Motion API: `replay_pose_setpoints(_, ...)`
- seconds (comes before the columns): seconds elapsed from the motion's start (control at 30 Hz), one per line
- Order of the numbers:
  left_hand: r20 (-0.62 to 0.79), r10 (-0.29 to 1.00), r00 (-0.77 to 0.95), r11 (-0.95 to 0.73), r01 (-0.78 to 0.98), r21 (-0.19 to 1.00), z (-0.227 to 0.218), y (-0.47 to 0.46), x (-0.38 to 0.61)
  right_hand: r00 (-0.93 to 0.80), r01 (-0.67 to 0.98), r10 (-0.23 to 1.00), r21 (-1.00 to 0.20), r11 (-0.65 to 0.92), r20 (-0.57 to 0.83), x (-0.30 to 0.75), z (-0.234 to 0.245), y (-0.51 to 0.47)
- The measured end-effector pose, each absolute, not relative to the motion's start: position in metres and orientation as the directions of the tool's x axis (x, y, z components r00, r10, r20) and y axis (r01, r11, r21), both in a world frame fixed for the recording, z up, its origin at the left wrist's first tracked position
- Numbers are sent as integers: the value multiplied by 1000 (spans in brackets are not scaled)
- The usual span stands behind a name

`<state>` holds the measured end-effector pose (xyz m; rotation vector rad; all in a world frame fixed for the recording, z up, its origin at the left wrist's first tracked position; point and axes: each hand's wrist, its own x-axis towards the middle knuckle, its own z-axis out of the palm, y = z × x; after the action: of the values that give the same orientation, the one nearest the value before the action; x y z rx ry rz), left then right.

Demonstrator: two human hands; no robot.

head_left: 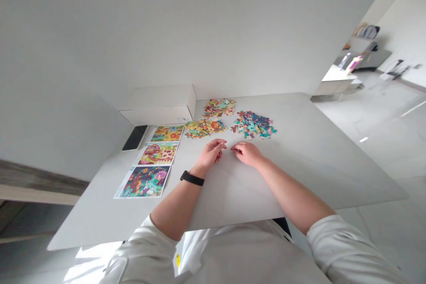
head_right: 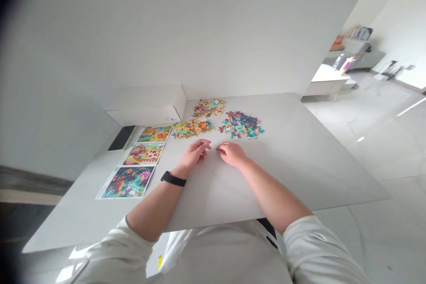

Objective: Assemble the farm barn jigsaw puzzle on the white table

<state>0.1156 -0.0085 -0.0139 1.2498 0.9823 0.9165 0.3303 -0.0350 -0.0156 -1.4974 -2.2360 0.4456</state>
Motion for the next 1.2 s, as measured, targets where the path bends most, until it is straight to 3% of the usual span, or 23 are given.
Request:
replay_pose_setpoints(0.13, -107, 943, 314, 130, -53, 990, -13, -10, 115, -360, 751, 910, -513, 415, 208, 330, -21, -34)
replay_pose_setpoints(0.23, -93, 943, 320, 116, -51, 992, -13, -10, 118, -226, 776, 930, -524, 351, 289, 348, -23, -25)
replay_pose_setpoints(0.37, -71, 939, 335, 99, -66, 993, -10, -14, 119, 93, 854, 922, -506, 120, 375, 395, -19, -2)
replay_pose_setpoints(0.43, -71, 937, 341, 101, -71, 992, -8, -16, 119, 256, 885, 900, -461, -71, 353, 414, -19, 8)
replay_pose_setpoints(0.53, -75, 935, 347, 111, -84, 990, -6, -18, 120, 370, 894, 883, -370, -253, 289, 426, -22, 17)
replay_pose_setpoints(0.7, -69, 934, 350, 113, -107, 988, -7, -17, 119, 368, 903, 895, -327, -279, 252, 419, -28, 19)
replay_pose_setpoints(0.87, -56, 937, 344, 108, -134, 985, -8, -16, 117, 394, 843, 873, -490, -220, 286, 423, -29, 19)
replay_pose_setpoints(0.97, -18, 934, 358, 81, -161, 984, -6, -15, 114, 409, 686, 858, -725, -64, 312, 426, -28, 16)
replay_pose_setpoints(1.07, 23, 926, 377, 57, -201, 978, -5, -16, 113, 451, 313, 860, -945, 99, 240, 417, -23, 9)
replay_pose_setpoints(1.2, 56, 928, 369, 22, -205, 979, -5, -17, 114, 341, -187, 940, -978, 88, 19, 382, -12, -8)
